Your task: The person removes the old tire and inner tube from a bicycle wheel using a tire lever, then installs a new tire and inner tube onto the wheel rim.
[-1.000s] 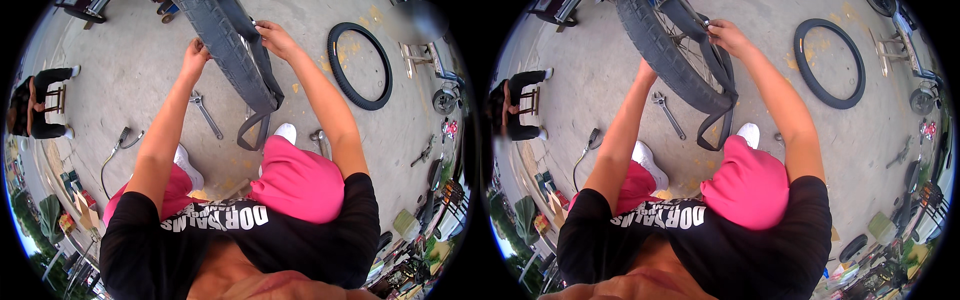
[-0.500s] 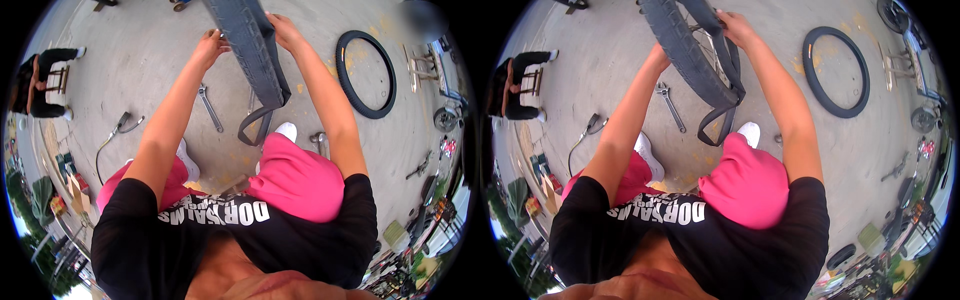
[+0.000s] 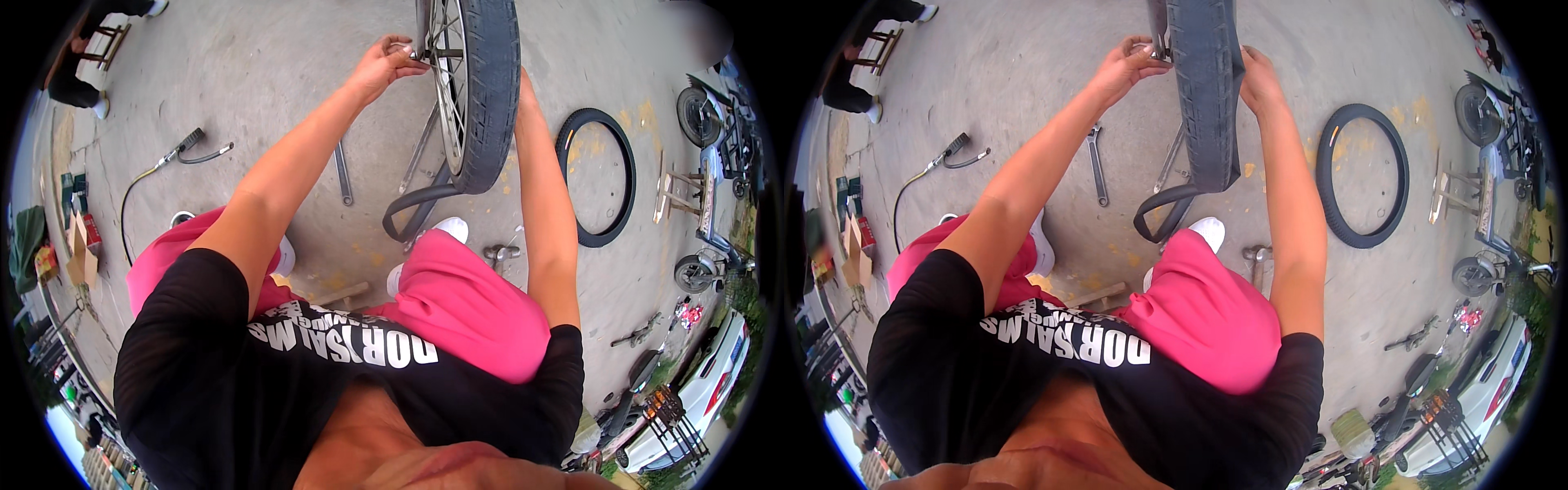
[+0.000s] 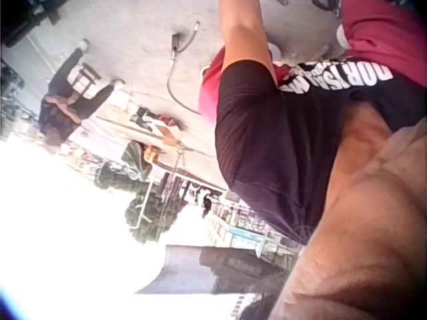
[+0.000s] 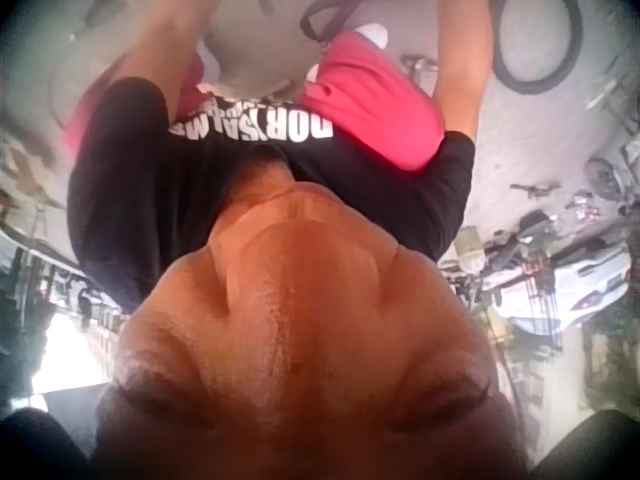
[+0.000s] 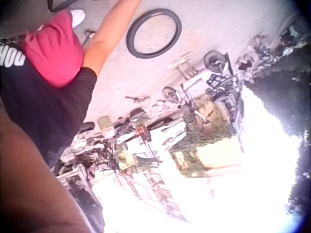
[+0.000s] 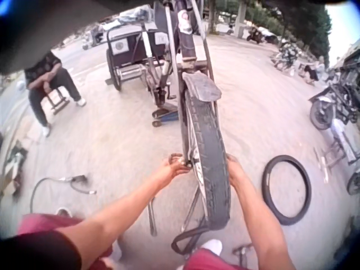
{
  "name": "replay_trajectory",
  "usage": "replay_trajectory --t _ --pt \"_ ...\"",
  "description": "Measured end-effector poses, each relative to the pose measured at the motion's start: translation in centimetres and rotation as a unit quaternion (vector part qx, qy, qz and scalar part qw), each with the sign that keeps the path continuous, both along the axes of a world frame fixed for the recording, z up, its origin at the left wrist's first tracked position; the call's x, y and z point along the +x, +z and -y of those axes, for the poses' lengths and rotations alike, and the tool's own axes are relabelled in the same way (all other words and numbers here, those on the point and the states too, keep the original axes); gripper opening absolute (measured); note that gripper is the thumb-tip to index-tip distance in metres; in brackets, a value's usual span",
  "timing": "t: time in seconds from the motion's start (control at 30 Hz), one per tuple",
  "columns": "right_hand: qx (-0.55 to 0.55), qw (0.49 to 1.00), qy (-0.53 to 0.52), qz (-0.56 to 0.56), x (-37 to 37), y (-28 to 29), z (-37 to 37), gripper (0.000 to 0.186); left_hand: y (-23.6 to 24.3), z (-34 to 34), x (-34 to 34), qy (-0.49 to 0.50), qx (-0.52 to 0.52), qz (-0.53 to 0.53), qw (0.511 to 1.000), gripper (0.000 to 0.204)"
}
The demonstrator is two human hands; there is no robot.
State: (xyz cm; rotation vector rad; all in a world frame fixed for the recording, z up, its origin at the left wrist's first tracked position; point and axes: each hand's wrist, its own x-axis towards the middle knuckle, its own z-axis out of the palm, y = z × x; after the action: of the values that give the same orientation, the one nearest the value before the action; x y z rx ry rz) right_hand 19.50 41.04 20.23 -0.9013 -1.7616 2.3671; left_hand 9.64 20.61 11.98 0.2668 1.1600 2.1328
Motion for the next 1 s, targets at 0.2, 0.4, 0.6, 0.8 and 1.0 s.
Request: replay_trajectory --t 0.2,0.4,0.6,0.8,1.0 --pt "-0.065 0.998 -0.005 -0.027 -0.4 -0.7 -0.7 0.039 1.0 -0.8 -0.3 0.016 -0.110 -0.074 0.991 0.038" --pt "-0.062 0.997 0.035 -0.022 0.4 -0.3 -1.5 0.037 0.1 -1.2 -0.7 0.018 -0.086 -0.001 0.996 0.035" --pt "-0.032 0.998 0.046 -0.013 -0.1 -0.9 -1.9 0.036 -0.9 -1.0 -0.2 0.002 -0.004 0.015 1.000 0.040" --pt "-0.032 0.998 0.061 0.005 -1.1 -2.2 -2.8 0.034 -0.8 -1.1 -0.5 0.012 -0.011 0.020 1.000 0.036" --pt "-0.038 0.996 0.081 -0.001 -0.8 -1.7 -3.6 0.034 -1.3 -1.5 -0.4 0.013 -0.019 0.046 0.999 0.034"
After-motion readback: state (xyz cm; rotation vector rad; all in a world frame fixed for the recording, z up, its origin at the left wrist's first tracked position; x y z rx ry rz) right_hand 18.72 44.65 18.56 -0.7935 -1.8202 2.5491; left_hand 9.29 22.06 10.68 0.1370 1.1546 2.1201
